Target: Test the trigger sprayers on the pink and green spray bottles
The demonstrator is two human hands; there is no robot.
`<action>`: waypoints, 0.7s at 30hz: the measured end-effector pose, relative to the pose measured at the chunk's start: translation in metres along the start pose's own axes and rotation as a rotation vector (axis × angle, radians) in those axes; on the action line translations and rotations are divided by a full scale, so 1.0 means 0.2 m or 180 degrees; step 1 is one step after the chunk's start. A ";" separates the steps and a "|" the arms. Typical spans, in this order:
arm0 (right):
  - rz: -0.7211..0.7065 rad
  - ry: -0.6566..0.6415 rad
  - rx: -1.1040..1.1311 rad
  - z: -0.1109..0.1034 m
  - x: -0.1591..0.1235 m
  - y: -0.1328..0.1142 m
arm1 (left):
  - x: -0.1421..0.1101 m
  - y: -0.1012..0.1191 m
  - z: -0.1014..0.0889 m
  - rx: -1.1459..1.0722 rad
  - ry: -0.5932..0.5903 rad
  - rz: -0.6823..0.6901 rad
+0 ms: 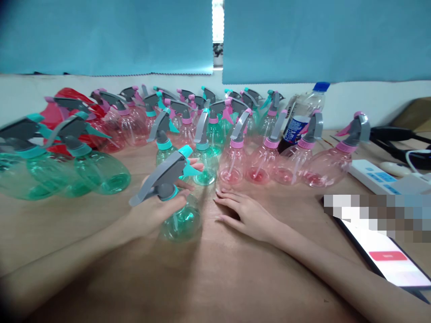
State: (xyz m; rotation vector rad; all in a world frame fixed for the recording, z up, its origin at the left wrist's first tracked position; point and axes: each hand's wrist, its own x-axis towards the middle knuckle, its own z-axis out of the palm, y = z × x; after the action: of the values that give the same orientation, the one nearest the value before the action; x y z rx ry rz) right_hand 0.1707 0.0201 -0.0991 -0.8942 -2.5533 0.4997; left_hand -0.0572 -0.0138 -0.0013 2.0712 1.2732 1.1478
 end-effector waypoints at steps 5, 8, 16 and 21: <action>-0.0011 0.0063 0.0094 0.00 0.00 0.00 | 0.00 0.02 0.00 0.0039 0.0018 -0.0029; -0.0023 0.0050 0.0078 0.00 0.00 0.00 | 0.00 0.02 -0.01 0.0051 -0.0009 -0.0021; -0.0053 0.0097 0.0100 0.00 0.00 0.00 | 0.00 0.00 0.00 0.0072 -0.0007 -0.0050; -0.0021 0.0030 0.0063 0.00 0.00 0.00 | 0.00 0.00 0.00 0.0077 -0.0007 -0.0028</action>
State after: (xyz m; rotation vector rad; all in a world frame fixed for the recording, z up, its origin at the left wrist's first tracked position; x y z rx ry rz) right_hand 0.1706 0.0197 -0.0978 -0.8788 -2.5376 0.5165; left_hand -0.0567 -0.0142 -0.0013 2.0818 1.2999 1.1311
